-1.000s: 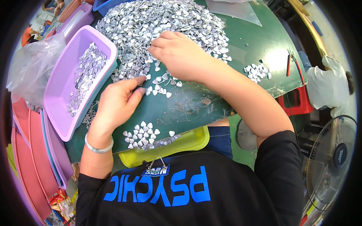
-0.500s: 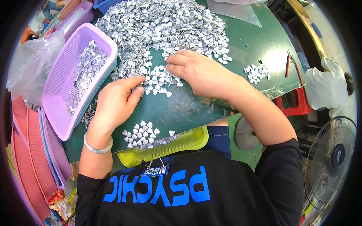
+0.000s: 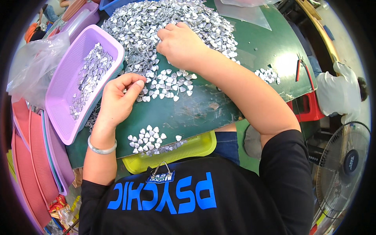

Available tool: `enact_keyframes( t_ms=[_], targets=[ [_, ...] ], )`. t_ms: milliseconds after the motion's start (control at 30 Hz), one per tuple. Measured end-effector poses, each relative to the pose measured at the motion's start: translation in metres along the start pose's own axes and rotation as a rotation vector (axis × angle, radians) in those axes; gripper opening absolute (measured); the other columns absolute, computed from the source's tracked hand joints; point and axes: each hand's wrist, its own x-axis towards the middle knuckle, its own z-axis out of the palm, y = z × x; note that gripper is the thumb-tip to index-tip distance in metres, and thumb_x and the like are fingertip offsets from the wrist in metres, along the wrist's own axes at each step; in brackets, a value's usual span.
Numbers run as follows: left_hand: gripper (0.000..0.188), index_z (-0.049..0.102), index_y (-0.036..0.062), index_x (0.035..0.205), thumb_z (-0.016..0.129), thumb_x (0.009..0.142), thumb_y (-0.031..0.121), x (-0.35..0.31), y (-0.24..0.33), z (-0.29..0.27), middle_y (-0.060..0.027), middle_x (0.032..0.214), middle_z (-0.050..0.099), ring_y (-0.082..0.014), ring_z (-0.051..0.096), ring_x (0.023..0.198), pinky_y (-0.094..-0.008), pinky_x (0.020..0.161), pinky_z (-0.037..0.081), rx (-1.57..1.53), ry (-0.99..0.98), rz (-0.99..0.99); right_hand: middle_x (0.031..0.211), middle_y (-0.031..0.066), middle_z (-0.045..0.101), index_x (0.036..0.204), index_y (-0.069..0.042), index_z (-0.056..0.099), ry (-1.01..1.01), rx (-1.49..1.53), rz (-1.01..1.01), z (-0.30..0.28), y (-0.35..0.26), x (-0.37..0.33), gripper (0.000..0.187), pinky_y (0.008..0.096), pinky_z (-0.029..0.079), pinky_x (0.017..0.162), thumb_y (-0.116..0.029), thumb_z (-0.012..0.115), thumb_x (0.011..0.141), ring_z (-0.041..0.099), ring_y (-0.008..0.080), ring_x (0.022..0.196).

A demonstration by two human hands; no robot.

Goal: The person sorts small, silver, heart-shaped metal pieces by hand on a green table. They pick up pieces from a pile and place them into a yellow basket, occasionally moving a purple basket to the side.

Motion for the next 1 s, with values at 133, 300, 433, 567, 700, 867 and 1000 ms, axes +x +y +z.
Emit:
enact_keyframes(
  t_ms=[133, 300, 433, 567, 700, 867, 1000],
  targets=[
    [0.015, 0.069, -0.0012, 0.096, 0.061, 0.090, 0.010, -0.001, 0.003, -0.001, 0.0040, 0.070, 0.057, -0.0031, 0.046, 0.063, -0.0212, 0.056, 0.039, 0.104, -0.003, -0.001, 0.083, 0.0027, 0.053, 0.077, -0.011, 0.064, -0.002, 0.111, 0.017, -0.001, 0.002, -0.010, 0.002, 0.0361, 0.040, 0.077, -0.011, 0.062, 0.078, 0.054, 0.0227, 0.087],
    [0.015, 0.068, -0.0015, 0.096, 0.060, 0.090, 0.009, -0.003, 0.003, -0.002, 0.0027, 0.068, 0.057, -0.0040, 0.047, 0.061, -0.0223, 0.055, 0.040, 0.193, -0.020, 0.016, 0.086, 0.0054, 0.057, 0.086, -0.007, 0.064, 0.004, 0.276, 0.072, -0.015, 0.001, -0.022, 0.006, 0.0382, 0.042, 0.079, -0.009, 0.062, 0.080, 0.056, 0.0272, 0.087],
    [0.020, 0.068, 0.0017, 0.105, 0.058, 0.088, 0.006, -0.005, 0.010, -0.003, -0.0018, 0.065, 0.055, -0.0049, 0.045, 0.059, -0.0230, 0.055, 0.040, 0.306, -0.200, 0.063, 0.089, 0.0090, 0.059, 0.094, -0.003, 0.065, -0.030, 0.353, 0.087, -0.033, -0.009, -0.039, 0.015, 0.0403, 0.045, 0.081, -0.005, 0.063, 0.079, 0.057, 0.0303, 0.091],
    [0.027, 0.069, 0.0057, 0.108, 0.059, 0.083, 0.003, -0.009, 0.003, 0.001, -0.0133, 0.075, 0.065, -0.0234, 0.062, 0.066, -0.0336, 0.064, 0.049, 0.528, -0.248, 0.389, 0.101, 0.0118, 0.059, 0.103, -0.002, 0.065, -0.134, 0.518, 0.083, -0.044, -0.039, -0.066, 0.026, 0.0393, 0.048, 0.084, -0.003, 0.065, 0.077, 0.057, 0.0316, 0.096],
    [0.026, 0.070, 0.0048, 0.104, 0.059, 0.081, 0.003, -0.006, 0.005, -0.006, -0.0151, 0.080, 0.066, -0.0290, 0.064, 0.071, -0.0360, 0.067, 0.050, 0.511, -0.341, 0.352, 0.105, 0.0109, 0.057, 0.105, -0.005, 0.066, -0.086, 0.512, 0.110, -0.048, -0.044, -0.075, 0.029, 0.0384, 0.047, 0.085, -0.002, 0.064, 0.077, 0.055, 0.0297, 0.097],
    [0.026, 0.070, 0.0046, 0.103, 0.059, 0.080, 0.001, -0.013, 0.010, -0.007, -0.0156, 0.081, 0.066, -0.0289, 0.063, 0.069, -0.0358, 0.065, 0.050, 0.469, -0.296, 0.349, 0.111, 0.0109, 0.056, 0.104, -0.009, 0.067, -0.055, 0.457, 0.098, -0.047, -0.067, -0.079, 0.028, 0.0427, 0.043, 0.090, -0.003, 0.064, 0.076, 0.051, 0.0315, 0.105],
    [0.025, 0.070, 0.0049, 0.101, 0.059, 0.079, 0.002, -0.025, 0.007, -0.007, -0.0146, 0.082, 0.065, -0.0320, 0.063, 0.073, -0.0384, 0.067, 0.050, 0.561, -0.294, 0.332, 0.114, 0.0117, 0.056, 0.100, -0.008, 0.068, 0.070, 0.478, 0.170, -0.047, -0.072, -0.078, 0.024, 0.0417, 0.043, 0.090, -0.004, 0.067, 0.076, 0.052, 0.0317, 0.104]
  ],
)
